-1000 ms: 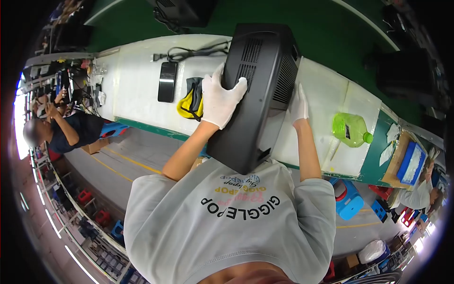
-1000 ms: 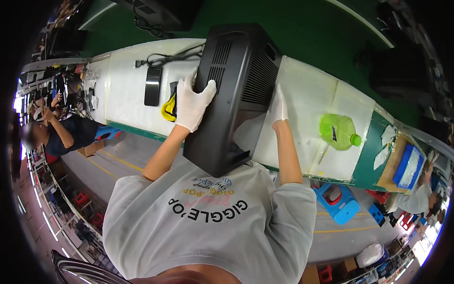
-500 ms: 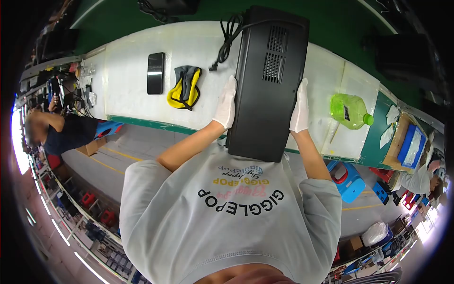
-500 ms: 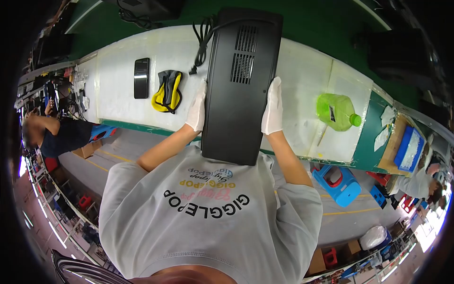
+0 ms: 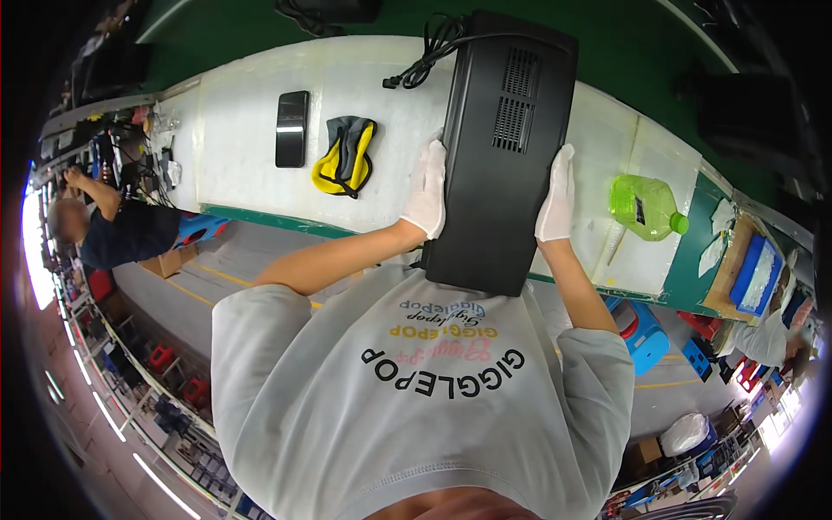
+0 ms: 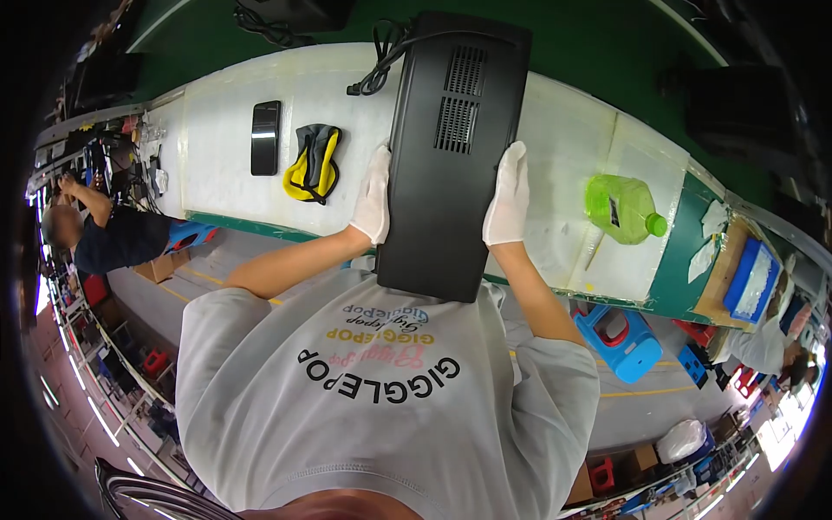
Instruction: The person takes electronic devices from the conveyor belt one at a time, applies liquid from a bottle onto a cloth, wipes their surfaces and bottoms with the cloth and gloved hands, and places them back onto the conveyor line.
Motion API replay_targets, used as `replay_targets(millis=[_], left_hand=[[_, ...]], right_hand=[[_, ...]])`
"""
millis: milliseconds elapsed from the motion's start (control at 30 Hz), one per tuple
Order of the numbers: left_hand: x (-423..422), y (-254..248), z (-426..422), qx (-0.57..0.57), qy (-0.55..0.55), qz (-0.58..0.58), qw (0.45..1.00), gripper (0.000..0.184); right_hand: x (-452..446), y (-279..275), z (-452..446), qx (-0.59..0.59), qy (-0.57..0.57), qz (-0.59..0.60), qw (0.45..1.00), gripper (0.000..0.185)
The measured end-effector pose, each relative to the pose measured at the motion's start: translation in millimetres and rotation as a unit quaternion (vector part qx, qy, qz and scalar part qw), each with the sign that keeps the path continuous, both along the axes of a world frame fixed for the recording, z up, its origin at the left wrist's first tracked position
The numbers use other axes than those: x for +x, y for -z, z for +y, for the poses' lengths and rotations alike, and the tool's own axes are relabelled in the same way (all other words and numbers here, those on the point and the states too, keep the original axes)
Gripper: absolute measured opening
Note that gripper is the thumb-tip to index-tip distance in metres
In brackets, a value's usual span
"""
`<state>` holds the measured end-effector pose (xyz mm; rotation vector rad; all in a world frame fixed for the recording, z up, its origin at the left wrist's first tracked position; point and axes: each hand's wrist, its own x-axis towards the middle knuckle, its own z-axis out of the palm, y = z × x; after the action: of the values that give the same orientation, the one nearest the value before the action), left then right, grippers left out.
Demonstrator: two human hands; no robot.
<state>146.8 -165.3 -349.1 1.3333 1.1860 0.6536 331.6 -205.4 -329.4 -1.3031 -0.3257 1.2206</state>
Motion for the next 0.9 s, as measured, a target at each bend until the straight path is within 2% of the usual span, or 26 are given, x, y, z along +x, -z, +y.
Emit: replay_targets(millis=[67,133,200,233,267,300,333,400,433,467,533,567,600,667,700,733,767,800,833,867,900], left_hand=[[0,10,9,0.169,-0.001,0.054,0.984,0.052],[13,13,60,0.335,-0.114,0.154,0.923,0.053],[25,-6,108,0.439,-0.237,0.226,0.837,0.056],[22,4,125,0.441,-0.236,0.224,0.836,0.056],[14,17,141,0.461,-0.192,0.290,0.817,0.052],[8,26,149,0.477,-0.146,0.352,0.792,0.048],[6,30,148,0.474,-0.142,0.349,0.796,0.048],[2,40,140,0.388,0.047,0.411,0.824,0.040],[2,43,133,0.379,0.055,0.384,0.840,0.033],[6,47,127,0.378,0.058,0.382,0.841,0.033],[10,57,116,0.292,0.006,0.340,0.894,0.028],[8,61,111,0.328,-0.014,0.326,0.886,0.025],[7,54,106,0.333,-0.018,0.326,0.885,0.025],[2,31,103,0.277,-0.047,0.246,0.928,0.031],[2,22,106,0.285,-0.067,0.255,0.922,0.026],[2,10,111,0.257,-0.095,0.207,0.939,0.030],[4,-4,117,0.247,-0.112,0.225,0.936,0.029],[7,-17,123,0.237,-0.128,0.240,0.933,0.029],[11,-26,129,0.228,-0.134,0.219,0.939,0.031],[17,-32,136,0.221,-0.139,0.196,0.945,0.032],[19,-25,148,0.205,-0.124,0.188,0.952,0.034]], right_hand=[[1,-3,-1,-0.026,-0.030,-0.059,0.997,0.064],[7,14,-18,-0.033,-0.025,-0.081,0.996,0.063],[20,48,-44,-0.056,-0.004,-0.116,0.992,0.062],[24,60,-57,-0.069,0.008,-0.133,0.989,0.061],[24,63,-69,-0.085,0.022,-0.150,0.985,0.060],[22,41,-83,-0.178,-0.017,-0.182,0.967,0.057],[21,38,-103,-0.184,-0.014,-0.183,0.966,0.057],[12,42,-131,-0.224,-0.056,-0.140,0.963,0.061],[4,41,-138,-0.239,-0.069,-0.126,0.960,0.064],[-21,44,-137,-0.192,0.001,-0.099,0.977,0.063],[-26,73,-148,-0.142,0.069,-0.073,0.985,0.062],[-13,114,-162,-0.142,-0.038,0.034,0.989,0.060],[-13,87,-153,-0.149,-0.045,0.058,0.986,0.059],[-16,26,-133,-0.163,-0.060,0.104,0.979,0.059],[-18,12,-130,-0.024,-0.032,-0.163,0.986,0.052],[-13,-14,-114,0.042,0.018,-0.140,0.989,0.046],[-7,-40,-97,0.112,0.062,-0.116,0.985,0.039],[1,-60,-81,0.114,0.072,0.037,0.990,0.035],[9,-79,-64,0.105,0.099,0.188,0.972,0.032],[15,-86,-48,0.133,0.084,-0.160,0.974,0.029],[21,-92,-33,0.143,0.069,-0.490,0.857,0.026]])
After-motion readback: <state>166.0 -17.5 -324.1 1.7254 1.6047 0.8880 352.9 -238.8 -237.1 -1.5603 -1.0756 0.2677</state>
